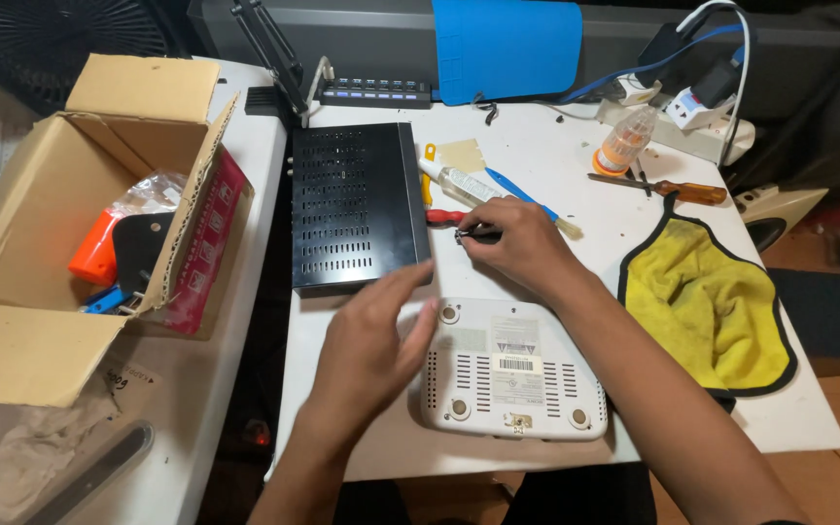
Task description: Cleaning a digital receiver with a cloth and then disassembling a game console using a screwdriver
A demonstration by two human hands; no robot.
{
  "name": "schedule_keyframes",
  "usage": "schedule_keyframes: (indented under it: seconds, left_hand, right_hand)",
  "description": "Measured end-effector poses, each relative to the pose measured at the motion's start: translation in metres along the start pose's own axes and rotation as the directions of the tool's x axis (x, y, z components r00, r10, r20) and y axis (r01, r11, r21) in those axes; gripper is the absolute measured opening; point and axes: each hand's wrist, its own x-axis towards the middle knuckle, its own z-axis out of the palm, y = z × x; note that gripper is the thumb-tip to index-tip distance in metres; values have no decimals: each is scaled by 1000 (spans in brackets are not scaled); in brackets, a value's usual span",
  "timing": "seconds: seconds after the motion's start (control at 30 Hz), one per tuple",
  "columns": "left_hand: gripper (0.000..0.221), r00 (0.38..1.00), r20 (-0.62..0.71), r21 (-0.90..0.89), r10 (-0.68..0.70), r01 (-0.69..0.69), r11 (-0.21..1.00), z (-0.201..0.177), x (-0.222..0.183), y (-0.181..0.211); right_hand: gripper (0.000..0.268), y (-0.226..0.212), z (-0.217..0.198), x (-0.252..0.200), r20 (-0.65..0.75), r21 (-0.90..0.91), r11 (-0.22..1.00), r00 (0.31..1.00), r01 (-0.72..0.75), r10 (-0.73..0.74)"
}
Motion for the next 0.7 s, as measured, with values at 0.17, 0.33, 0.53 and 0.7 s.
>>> schedule_keyframes:
  seconds: [0.17,0.33,0.53,0.7]
  left_hand:
    - [36,965,-188,23,182,-181,983,27,63,-30]
    - [39,940,-240,-9,243,-253,967,60,84,-53]
    - [37,979,-178,-290,96,-146,946,59,77,-53]
    - [26,979,-181,-354,89,-149,923,65,76,-59]
  right_hand:
    - [20,6,-8,-3,-109,281,959,994,18,13]
    - [23,17,-10,-6,-119,449,894,991,7,52]
    - [20,15,-14,-11,-153,601,795,988,88,6]
    - [19,9,-14,-13,-175,631,763,984,140,-36]
